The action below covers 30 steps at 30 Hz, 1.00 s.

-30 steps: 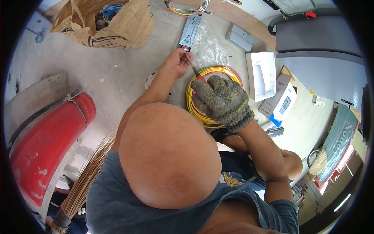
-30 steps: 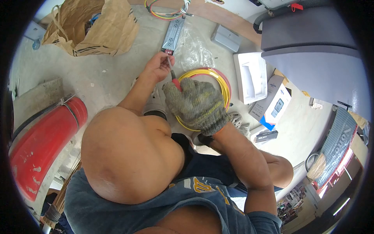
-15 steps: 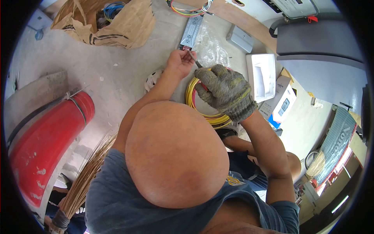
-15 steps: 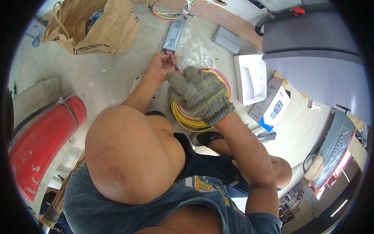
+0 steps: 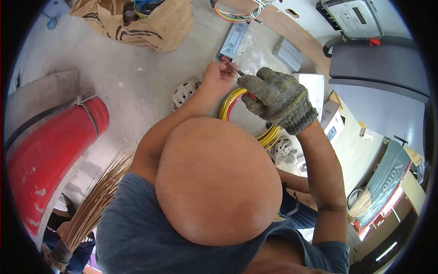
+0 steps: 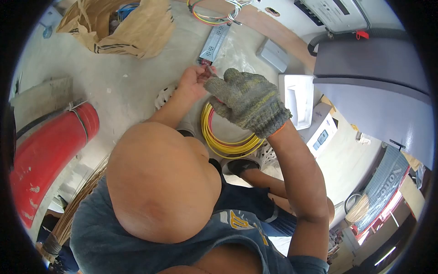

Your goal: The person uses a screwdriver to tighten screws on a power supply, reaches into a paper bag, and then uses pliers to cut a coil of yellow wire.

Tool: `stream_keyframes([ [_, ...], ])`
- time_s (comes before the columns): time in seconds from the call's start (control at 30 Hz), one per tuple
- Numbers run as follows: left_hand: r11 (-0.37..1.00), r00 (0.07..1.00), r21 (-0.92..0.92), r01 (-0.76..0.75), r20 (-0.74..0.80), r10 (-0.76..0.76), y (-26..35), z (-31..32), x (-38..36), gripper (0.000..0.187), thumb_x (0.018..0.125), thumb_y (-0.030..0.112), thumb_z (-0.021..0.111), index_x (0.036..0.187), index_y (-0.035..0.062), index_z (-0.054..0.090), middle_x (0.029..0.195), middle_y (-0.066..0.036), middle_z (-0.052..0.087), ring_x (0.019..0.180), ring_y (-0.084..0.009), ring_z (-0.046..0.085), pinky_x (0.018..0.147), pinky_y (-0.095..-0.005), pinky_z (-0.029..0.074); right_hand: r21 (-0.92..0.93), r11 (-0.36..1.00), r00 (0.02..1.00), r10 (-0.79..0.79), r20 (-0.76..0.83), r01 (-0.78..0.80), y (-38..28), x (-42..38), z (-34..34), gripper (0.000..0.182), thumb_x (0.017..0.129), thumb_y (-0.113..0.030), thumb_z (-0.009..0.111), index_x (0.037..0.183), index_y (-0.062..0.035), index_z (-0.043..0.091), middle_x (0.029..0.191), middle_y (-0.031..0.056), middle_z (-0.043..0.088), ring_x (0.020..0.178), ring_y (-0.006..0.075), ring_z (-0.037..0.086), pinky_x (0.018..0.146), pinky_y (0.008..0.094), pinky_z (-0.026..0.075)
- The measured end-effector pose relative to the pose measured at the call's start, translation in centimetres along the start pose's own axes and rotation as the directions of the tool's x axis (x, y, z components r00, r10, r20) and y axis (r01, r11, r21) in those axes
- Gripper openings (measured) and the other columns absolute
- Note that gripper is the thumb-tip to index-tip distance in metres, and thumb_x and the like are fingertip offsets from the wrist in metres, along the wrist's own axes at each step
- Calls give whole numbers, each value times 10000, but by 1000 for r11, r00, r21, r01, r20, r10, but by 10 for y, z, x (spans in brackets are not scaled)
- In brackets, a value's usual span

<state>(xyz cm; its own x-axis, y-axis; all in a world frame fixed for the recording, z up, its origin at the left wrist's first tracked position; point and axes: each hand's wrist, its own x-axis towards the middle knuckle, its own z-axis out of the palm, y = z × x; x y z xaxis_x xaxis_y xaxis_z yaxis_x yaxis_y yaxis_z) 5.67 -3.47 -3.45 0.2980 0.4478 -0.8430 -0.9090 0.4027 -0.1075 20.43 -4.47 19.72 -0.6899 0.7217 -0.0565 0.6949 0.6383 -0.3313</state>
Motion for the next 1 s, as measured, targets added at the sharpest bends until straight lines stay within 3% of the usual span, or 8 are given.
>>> stream_keyframes([
  [0.3, 997, 998, 64, -37, 55, 34, -3, -4, 0, 239, 816, 11, 449, 1020, -31, 567, 982, -187, 649, 854, -289, 636, 828, -522, 577, -51, 998, 995, -18, 97, 23, -8, 9, -7, 247, 816, -304, 695, 1036, -201, 646, 866, 112, 630, 718, 320, 652, 618, 435, 536],
  [0.37, 992, 992, 129, -9, 128, -8, 1, -7, 0, 250, 811, 4, 450, 1029, -35, 565, 967, -189, 649, 841, -282, 640, 818, -503, 582, -60, 998, 993, -17, 114, 24, -8, 10, -7, 238, 814, -301, 692, 1024, -203, 643, 864, 117, 631, 718, 322, 654, 618, 438, 536],
  [0.53, 997, 988, 78, 18, 153, -30, -1, 3, -12, 249, 799, -18, 456, 1029, -33, 551, 969, -189, 647, 863, -281, 651, 790, -467, 585, -66, 997, 992, -20, 122, 28, -9, 12, -9, 219, 806, -298, 686, 996, -203, 635, 849, 122, 631, 720, 328, 657, 614, 445, 536],
  [0.6, 999, 991, 35, 19, 130, -23, -2, 5, -16, 242, 796, -26, 460, 1022, -29, 545, 971, -189, 646, 874, -285, 653, 782, -456, 584, -102, 991, 994, -75, 79, 83, -7, 12, -9, 259, 798, -263, 730, 1043, -204, 670, 780, 73, 572, 645, 273, 633, 551, 380, 510],
  [0.7, 999, 985, 28, 33, 166, -38, -2, 4, -14, 211, 794, -35, 465, 992, -9, 534, 977, -189, 645, 877, -291, 652, 778, -443, 580, -108, 990, 994, -79, 77, 88, -5, 12, -8, 252, 794, -258, 733, 1033, -203, 674, 778, 73, 571, 636, 270, 631, 549, 374, 511],
  [0.83, 999, 984, 31, 22, 175, -27, -3, 1, -10, 183, 804, -23, 476, 976, 10, 529, 980, -200, 644, 887, -328, 647, 816, -530, 556, -92, 993, 993, -71, 90, 79, -4, 14, -8, 259, 786, -253, 740, 1033, -201, 679, 777, 76, 572, 636, 275, 630, 552, 378, 512],
  [0.9, 999, 985, 30, 22, 169, -27, -3, 1, -10, 178, 807, -20, 479, 974, 12, 532, 977, -204, 644, 894, -340, 645, 831, -568, 544, -66, 997, 989, -25, 147, 35, -2, 14, -10, 223, 806, -298, 689, 997, -200, 627, 830, 109, 616, 710, 317, 648, 608, 437, 533],
  [1.0, 999, 973, 45, 29, 229, -38, -2, 1, -11, 156, 814, -13, 486, 957, 10, 542, 971, -210, 644, 909, -360, 638, 862, -621, 519, -48, 997, 992, -56, 109, 61, 3, 12, -8, 238, 803, -303, 694, 1011, -207, 631, 839, 108, 609, 715, 314, 646, 607, 436, 530],
])
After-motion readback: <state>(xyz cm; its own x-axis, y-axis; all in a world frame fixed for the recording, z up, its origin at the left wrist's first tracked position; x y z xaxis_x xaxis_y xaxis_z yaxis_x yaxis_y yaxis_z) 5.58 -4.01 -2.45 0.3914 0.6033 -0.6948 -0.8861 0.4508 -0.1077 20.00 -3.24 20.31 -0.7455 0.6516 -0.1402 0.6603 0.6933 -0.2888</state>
